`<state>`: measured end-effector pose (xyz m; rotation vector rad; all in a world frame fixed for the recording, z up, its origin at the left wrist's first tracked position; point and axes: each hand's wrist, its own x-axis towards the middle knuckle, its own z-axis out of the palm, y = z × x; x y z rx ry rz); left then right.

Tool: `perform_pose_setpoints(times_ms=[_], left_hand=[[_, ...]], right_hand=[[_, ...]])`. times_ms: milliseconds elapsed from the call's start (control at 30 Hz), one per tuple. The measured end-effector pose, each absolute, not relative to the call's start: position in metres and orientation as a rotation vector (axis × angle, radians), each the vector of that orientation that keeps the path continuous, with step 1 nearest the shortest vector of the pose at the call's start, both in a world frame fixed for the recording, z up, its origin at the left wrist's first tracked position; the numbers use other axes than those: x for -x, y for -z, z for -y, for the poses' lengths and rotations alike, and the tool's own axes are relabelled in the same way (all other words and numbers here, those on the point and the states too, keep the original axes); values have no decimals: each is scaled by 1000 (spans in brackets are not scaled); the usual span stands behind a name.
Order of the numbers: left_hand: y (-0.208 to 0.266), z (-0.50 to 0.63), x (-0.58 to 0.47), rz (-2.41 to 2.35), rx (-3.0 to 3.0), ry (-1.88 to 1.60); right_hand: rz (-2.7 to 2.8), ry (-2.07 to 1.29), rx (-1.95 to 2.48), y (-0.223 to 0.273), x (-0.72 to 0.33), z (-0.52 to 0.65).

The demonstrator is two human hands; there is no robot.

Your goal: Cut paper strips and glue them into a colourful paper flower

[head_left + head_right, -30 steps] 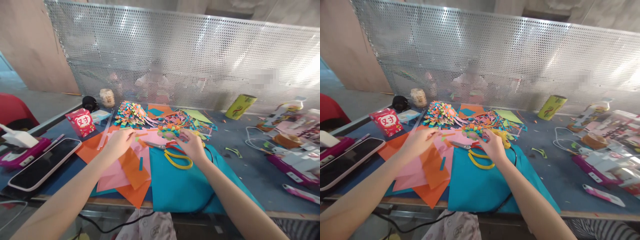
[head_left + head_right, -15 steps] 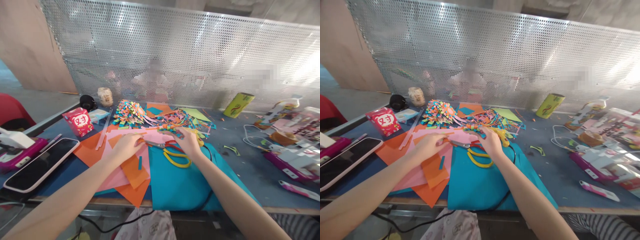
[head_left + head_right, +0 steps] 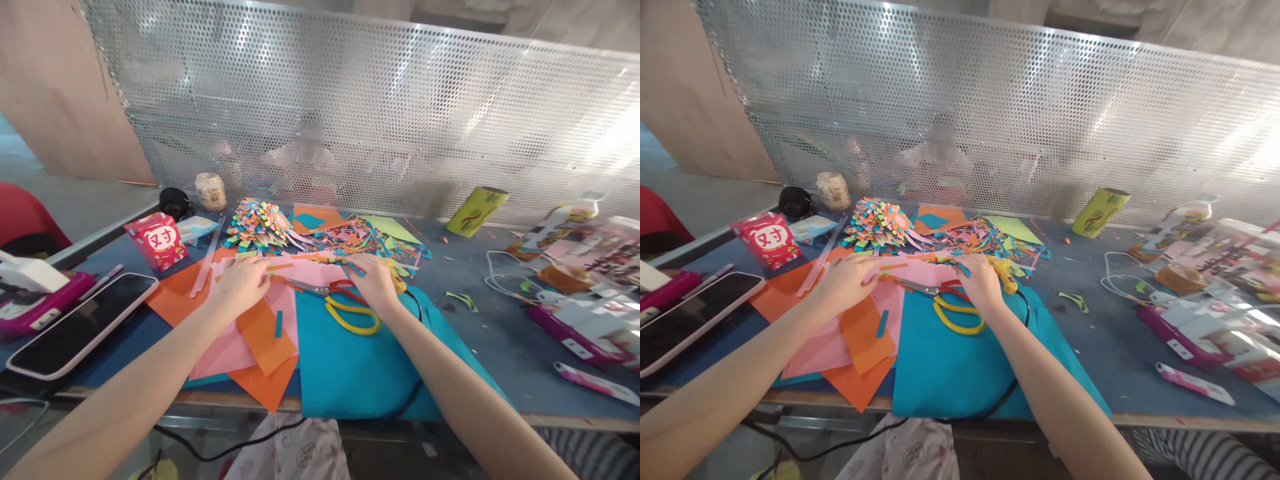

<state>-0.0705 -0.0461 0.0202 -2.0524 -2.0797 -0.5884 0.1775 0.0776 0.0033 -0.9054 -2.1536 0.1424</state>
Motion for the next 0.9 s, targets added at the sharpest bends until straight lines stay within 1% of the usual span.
perform_pose_setpoints(times_ms=[133,267,367,567,700,800,900], left_hand=[[-24,34,71,2001,2128,618],[-22,6,72,1904,2287,413],[-17,-8,72,1935,2286,315],[-8,-8,76,1947,2261,310],[-12,-11,75,1946,2247,306],[-19,-22,67,1920,2252,312],[-21,-36,57,1920,2254,304]], right_hand=[[2223,-180,897,-3,-174,-78],[2312,-199,1019,-2,-175,-78],[2419,-193,1092,-3,-178,-77],[2424,-104,1138,-10,-190,-81],[2374,-23,1201,-17,-199,-85],[2280,130,1375,-23,-207,-83],[2160,201,1727,-26,-216,-80]])
